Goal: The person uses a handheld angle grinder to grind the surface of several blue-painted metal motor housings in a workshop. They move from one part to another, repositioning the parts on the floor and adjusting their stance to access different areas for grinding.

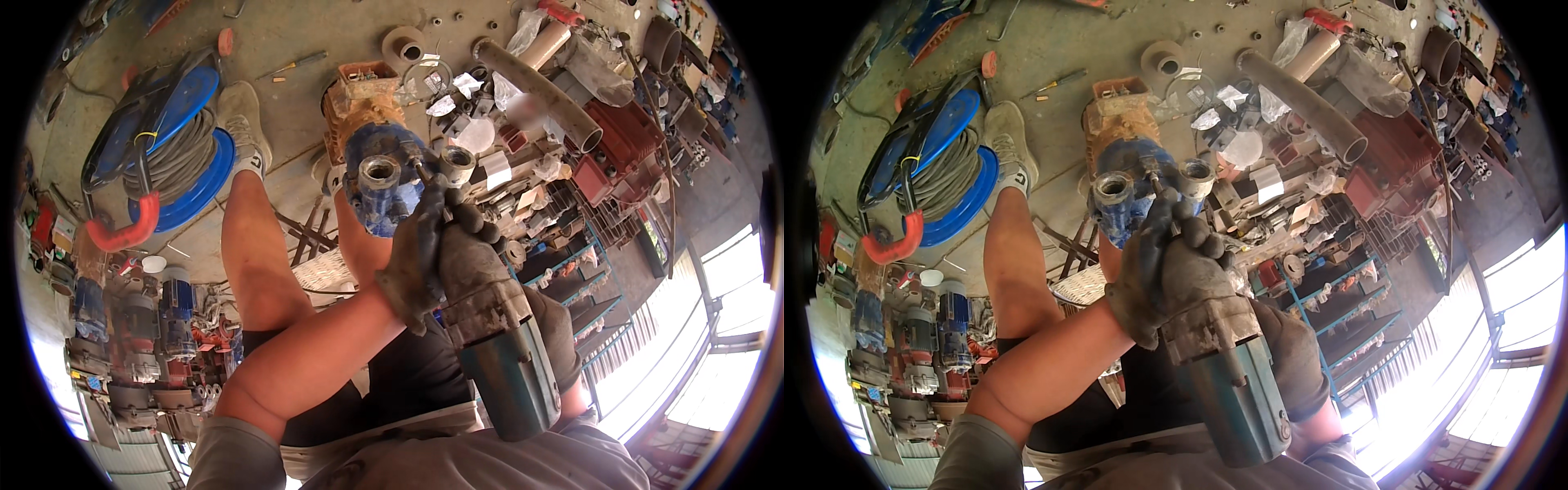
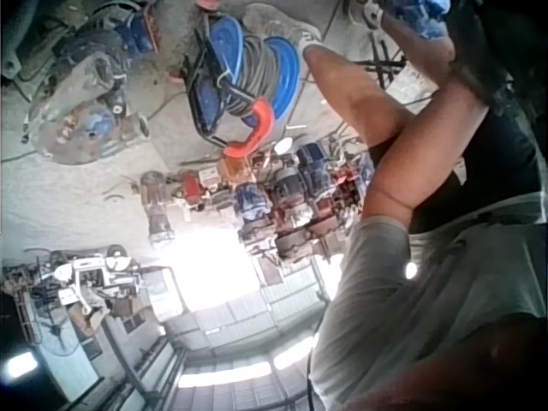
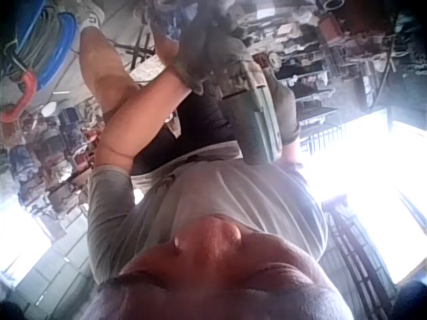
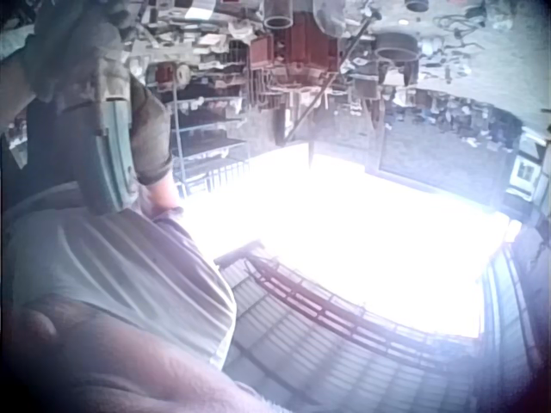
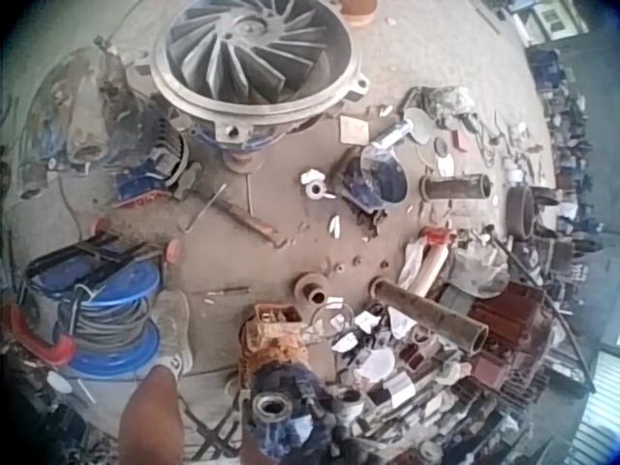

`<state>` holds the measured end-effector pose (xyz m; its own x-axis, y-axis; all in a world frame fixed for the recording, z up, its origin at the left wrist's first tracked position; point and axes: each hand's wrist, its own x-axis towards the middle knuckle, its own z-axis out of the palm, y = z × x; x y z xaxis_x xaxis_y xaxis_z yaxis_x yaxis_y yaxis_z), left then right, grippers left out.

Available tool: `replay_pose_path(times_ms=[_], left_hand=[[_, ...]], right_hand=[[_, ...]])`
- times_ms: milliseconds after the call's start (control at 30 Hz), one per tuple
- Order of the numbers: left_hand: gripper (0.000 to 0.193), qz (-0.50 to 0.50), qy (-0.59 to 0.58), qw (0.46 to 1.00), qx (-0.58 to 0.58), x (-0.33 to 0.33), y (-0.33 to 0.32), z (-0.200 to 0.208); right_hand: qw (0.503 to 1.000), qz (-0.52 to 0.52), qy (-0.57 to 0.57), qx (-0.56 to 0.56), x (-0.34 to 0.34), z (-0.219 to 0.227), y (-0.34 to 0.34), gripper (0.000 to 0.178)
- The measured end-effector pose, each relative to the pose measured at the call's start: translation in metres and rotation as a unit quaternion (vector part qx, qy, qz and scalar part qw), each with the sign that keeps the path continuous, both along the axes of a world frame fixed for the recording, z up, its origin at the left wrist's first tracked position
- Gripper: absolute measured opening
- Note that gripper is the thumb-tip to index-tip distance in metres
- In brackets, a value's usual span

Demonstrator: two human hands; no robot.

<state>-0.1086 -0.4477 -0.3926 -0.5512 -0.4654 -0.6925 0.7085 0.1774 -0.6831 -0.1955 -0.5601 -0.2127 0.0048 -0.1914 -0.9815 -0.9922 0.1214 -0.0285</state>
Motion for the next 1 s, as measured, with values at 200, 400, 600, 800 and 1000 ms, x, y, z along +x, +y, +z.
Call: replay_pose_path(times_ms=[200, 400, 600, 800, 1000], left_hand=[[0.026, -0.004, -0.008, 1.0, -0.006, 0.006, -0.003, 0.002], [0.029, -0.01, 0.0, 1.0, -0.001, 0.005, -0.007, -0.002], [0.035, -0.01, 0.001, 1.0, 0.01, 0.003, -0.008, -0.003], [0.034, 0.011, -0.004, 1.0, -0.011, 0.002, -0.005, -0.004], [0.034, 0.02, -0.022, 0.999, -0.027, -0.004, 0.001, -0.007]], right_hand=[[0.995, 0.099, -0.022, -0.01, 0.005, -0.004, -0.013, 0.073], [0.996, 0.088, 0.006, -0.002, 0.009, -0.003, -0.02, 0.07], [0.998, 0.056, -0.025, 0.008, 0.007, -0.006, -0.021, 0.066], [0.998, 0.056, 0.008, 0.038, 0.008, -0.004, -0.021, 0.074], [0.997, 0.066, -0.035, 0.014, 0.008, -0.005, -0.021, 0.077]])
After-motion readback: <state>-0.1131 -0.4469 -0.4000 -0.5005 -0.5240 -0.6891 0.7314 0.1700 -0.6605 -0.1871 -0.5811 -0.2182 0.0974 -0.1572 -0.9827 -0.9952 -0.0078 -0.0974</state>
